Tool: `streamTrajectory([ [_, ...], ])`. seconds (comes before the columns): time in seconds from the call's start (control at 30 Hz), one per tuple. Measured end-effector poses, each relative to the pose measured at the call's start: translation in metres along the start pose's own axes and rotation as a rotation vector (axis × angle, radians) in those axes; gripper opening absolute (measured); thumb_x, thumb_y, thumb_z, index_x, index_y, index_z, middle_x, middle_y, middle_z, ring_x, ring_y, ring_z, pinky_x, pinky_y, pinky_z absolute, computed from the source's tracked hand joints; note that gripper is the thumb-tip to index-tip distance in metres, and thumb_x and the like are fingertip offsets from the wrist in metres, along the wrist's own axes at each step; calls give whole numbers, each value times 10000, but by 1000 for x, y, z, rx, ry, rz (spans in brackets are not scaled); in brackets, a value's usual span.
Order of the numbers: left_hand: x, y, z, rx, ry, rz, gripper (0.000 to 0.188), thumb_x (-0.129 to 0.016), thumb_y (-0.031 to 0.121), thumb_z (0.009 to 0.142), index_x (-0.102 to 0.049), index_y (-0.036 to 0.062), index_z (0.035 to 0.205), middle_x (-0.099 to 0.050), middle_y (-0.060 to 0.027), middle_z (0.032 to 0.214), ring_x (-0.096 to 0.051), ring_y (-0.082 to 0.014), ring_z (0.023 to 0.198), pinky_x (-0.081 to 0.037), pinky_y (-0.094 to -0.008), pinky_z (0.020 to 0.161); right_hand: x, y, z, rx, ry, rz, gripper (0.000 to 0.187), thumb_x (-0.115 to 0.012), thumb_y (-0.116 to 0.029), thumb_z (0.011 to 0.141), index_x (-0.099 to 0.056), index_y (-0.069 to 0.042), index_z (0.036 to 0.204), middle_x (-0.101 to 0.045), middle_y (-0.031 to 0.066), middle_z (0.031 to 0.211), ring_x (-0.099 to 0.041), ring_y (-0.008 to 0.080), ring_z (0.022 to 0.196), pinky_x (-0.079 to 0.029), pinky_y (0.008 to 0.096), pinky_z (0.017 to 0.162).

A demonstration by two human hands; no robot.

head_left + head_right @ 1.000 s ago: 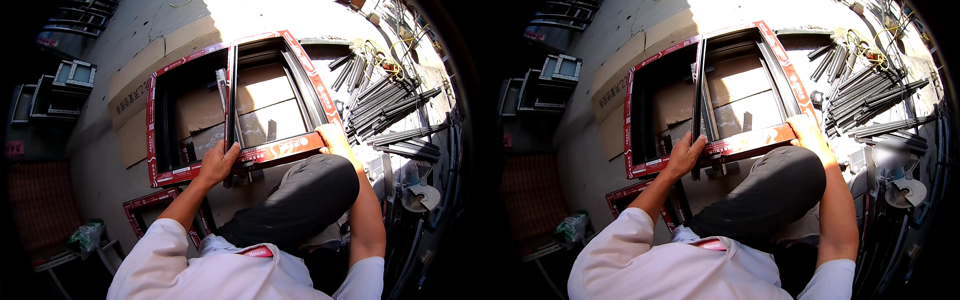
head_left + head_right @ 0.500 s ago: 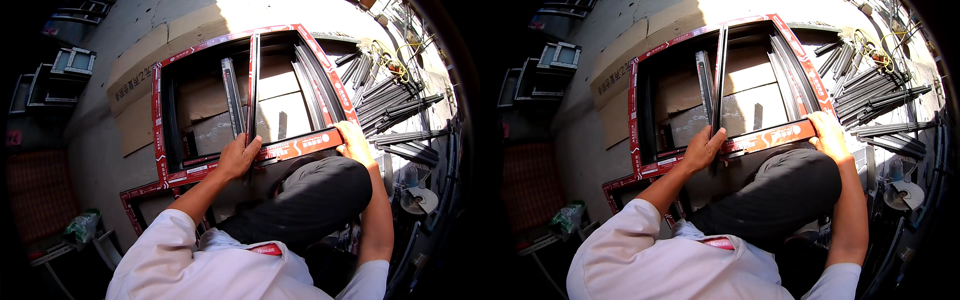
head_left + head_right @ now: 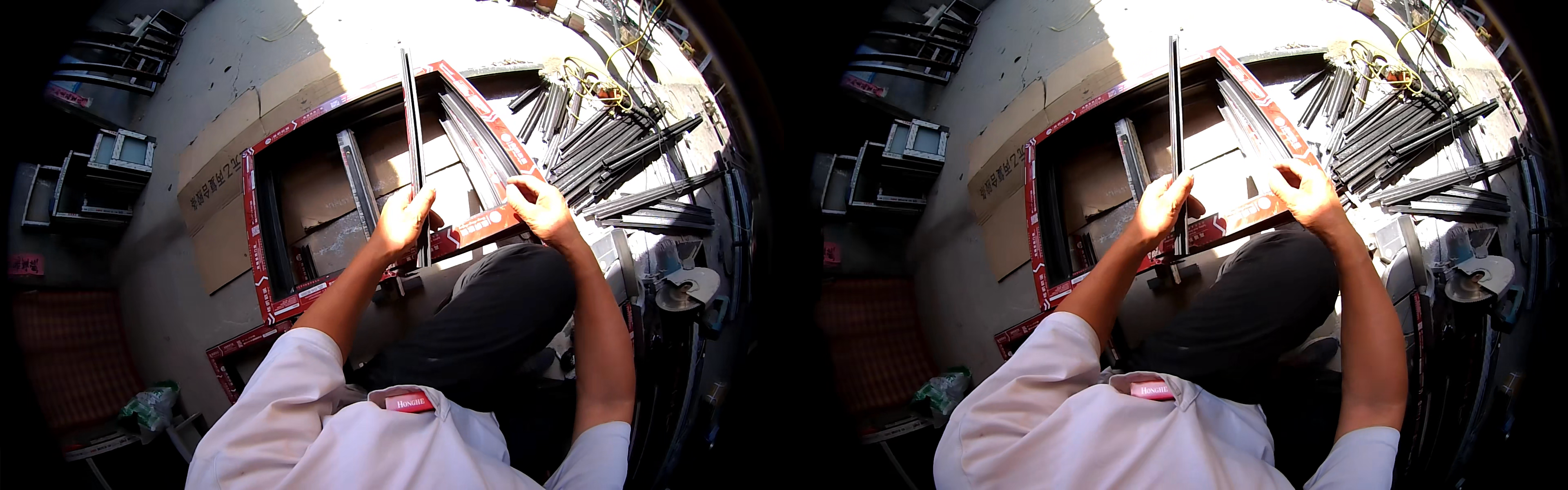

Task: The person measures and marks a long profile with a tape measure and marker, then uses a miter saw to cut the profile at the marked point. The cut piece is placed into a window frame assembly on the floor.

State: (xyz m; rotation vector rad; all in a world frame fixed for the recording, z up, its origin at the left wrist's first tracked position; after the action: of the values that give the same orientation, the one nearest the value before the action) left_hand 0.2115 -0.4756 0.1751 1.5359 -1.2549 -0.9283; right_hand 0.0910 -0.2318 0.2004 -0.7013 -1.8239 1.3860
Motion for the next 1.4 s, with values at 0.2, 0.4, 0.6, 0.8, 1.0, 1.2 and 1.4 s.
streamTrajectory([
  [0.2,51,-26,4,-80,61,207,425,-563,437,1081,-586,82,848,-567,-3,693,-533,-102,634,-429,-289,594,5,26,-29,21,111,-382,405,-721,-239,961,-674,36,1254,-732,183,1103,-718,252,1001,-563,369,907],
  [0.4,169,-31,-65,204,509,793,595,-570,528,1000,-674,-57,973,-708,-272,922,-685,-449,923,-509,-511,839,-17,31,-36,373,61,-714,448,-708,-298,940,-649,-8,1276,-661,204,1213,-614,407,1151,-478,466,1037],
  [0.6,240,-31,-119,489,756,1064,634,-627,513,920,-659,-63,1182,-706,-317,1193,-672,-475,1151,-514,-526,1007,-30,48,-19,433,53,-795,444,-662,-180,904,-625,-43,1325,-615,182,1313,-578,372,1236,-425,450,1105],
  [0.8,262,-47,-131,606,799,1121,692,-611,579,931,-653,-45,1227,-707,-303,1211,-680,-461,1155,-522,-522,1008,-38,39,-12,476,108,-776,307,-683,-182,929,-662,-50,1206,-660,147,1127,-588,377,1122,-424,484,1024],
  [1.0,264,-57,-122,621,843,1137,728,-494,626,1005,-638,-52,1229,-705,-326,1186,-678,-486,1142,-521,-538,1003,-43,39,-12,445,135,-868,293,-671,-222,953,-674,-82,1211,-653,122,1130,-585,344,1138,-405,482,1045],
  [1.2,262,-60,-120,615,800,1167,662,-433,566,1048,-642,-48,1183,-717,-323,1148,-691,-493,1102,-525,-554,983,-44,42,-11,437,156,-880,287,-642,-235,972,-675,-87,1216,-645,111,1136,-580,328,1150,-388,486,1073],
  [1.4,263,-60,-118,616,806,1199,591,-471,517,1043,-645,-34,1170,-728,-303,1137,-702,-482,1086,-534,-555,965,-45,44,-11,456,157,-882,305,-646,-237,958,-671,-100,1229,-640,104,1150,-580,321,1175,-371,496,1103],
])
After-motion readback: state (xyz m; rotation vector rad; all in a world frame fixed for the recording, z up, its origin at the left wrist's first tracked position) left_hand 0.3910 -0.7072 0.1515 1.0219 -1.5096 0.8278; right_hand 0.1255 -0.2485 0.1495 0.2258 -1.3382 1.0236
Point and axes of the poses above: each hand's wrist, its own z-axis towards the middle knuckle, its own x-axis out of the back of the hand, y = z × x, the point moved 5 cm from there along z, towards the middle knuckle
